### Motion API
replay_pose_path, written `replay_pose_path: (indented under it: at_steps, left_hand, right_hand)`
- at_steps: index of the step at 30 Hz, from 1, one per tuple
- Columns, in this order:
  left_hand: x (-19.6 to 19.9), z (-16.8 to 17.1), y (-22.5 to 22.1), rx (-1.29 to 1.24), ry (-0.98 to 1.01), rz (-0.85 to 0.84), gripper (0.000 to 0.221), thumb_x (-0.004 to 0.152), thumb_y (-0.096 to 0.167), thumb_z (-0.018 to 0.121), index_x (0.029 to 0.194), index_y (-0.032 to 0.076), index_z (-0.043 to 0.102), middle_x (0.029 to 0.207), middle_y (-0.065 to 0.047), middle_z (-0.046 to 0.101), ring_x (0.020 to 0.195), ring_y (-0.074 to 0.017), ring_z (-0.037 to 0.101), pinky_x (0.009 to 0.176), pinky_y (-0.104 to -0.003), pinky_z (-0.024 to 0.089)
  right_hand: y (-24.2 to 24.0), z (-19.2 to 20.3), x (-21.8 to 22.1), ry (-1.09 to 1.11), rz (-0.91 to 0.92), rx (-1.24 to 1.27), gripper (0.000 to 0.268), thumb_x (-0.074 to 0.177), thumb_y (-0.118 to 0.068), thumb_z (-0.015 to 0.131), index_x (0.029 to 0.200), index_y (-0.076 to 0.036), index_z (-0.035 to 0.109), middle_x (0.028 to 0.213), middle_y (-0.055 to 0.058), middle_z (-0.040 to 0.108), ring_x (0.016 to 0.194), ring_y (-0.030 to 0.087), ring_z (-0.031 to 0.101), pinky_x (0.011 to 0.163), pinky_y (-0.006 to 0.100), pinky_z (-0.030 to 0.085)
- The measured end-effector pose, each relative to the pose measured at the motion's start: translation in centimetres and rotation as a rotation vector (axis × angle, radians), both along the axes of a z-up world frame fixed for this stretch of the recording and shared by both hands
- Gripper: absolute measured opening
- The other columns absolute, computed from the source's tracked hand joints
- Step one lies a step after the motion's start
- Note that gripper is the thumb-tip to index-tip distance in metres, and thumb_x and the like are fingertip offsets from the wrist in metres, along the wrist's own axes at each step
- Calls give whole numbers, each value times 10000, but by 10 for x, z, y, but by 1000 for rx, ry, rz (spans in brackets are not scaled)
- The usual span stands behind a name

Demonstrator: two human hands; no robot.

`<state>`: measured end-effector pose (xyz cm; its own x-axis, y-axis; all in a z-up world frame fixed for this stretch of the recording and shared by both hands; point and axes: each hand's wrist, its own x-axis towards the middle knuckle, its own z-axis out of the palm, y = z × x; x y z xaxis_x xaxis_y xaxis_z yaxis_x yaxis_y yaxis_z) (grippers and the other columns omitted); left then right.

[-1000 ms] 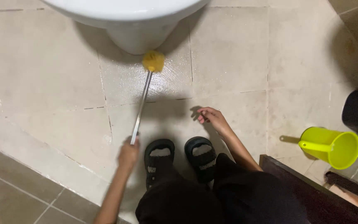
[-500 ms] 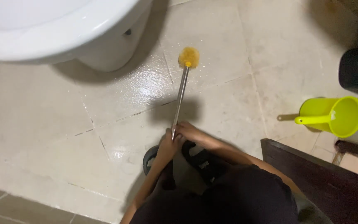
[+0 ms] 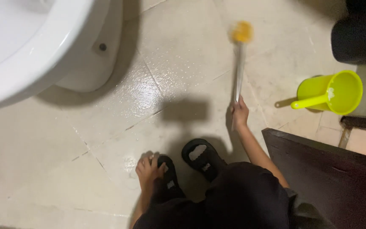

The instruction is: Scrubbing a stain on a bathroom floor using a brush and pouring water from a dipper.

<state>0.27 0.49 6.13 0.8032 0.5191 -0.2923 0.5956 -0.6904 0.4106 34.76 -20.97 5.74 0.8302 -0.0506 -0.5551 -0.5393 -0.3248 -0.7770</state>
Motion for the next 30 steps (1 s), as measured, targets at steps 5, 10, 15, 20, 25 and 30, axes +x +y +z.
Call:
replay_pose_path:
  at_steps: [5, 10, 15, 20, 25, 30]
  left_hand:
    - [-13, -22, -12, 15, 22, 17, 612, 712, 316, 820, 1280, 187, 632, 1341, -85, 571, 1256, -336, 504, 1035, -529, 401]
    - [-26, -41, -11, 23, -82, -42, 543, 728, 316, 791, 1234, 182, 648, 1311, -103, 577, 1206, -341, 518, 989, -524, 418]
    - [-33, -51, -17, 93, -256, -82, 492, 761, 319, 765, 1218, 174, 650, 1359, -88, 503, 1230, -366, 486, 982, -548, 429]
    - [-30, -49, -20, 133, -245, -92, 502, 754, 318, 772, 1221, 181, 647, 1380, -73, 475, 1285, -361, 439, 1022, -552, 412]
    - [-36, -57, -21, 141, -182, -111, 498, 760, 316, 773, 1224, 187, 647, 1389, -68, 475, 1307, -359, 421, 1054, -564, 394]
    - [-36, -70, -18, 135, -208, -121, 488, 747, 317, 765, 1210, 222, 644, 1360, -60, 479, 1259, -347, 480, 1025, -576, 402]
  right_hand:
    - [-128, -43, -96, -315, 366, -351, 444, 1072, -144, 471, 1516, -140, 477, 769, 101, 623, 487, 104, 523, 390, 269, 425]
    - [-245, -75, -120, -455, 923, -753, 269, 1060, -158, 531, 1308, -126, 632, 1033, 136, 771, 426, 85, 556, 324, 244, 414]
    - [-223, -75, -155, -442, 221, -434, 372, 1074, -143, 561, 1419, -18, 616, 1004, 237, 664, 600, 76, 607, 451, 232, 475]
    - [-268, -62, -148, -283, 504, -651, 306, 1047, -190, 558, 1320, -68, 619, 1098, 176, 746, 551, 87, 629, 437, 266, 477]
    - [-235, -67, -146, -77, 224, -699, 481, 1095, -241, 508, 1558, -114, 514, 790, 224, 747, 518, 128, 584, 419, 295, 457]
    - [-234, -38, -128, -313, 700, -755, 438, 1029, -328, 518, 1425, -159, 600, 827, 135, 707, 430, 132, 553, 362, 306, 470]
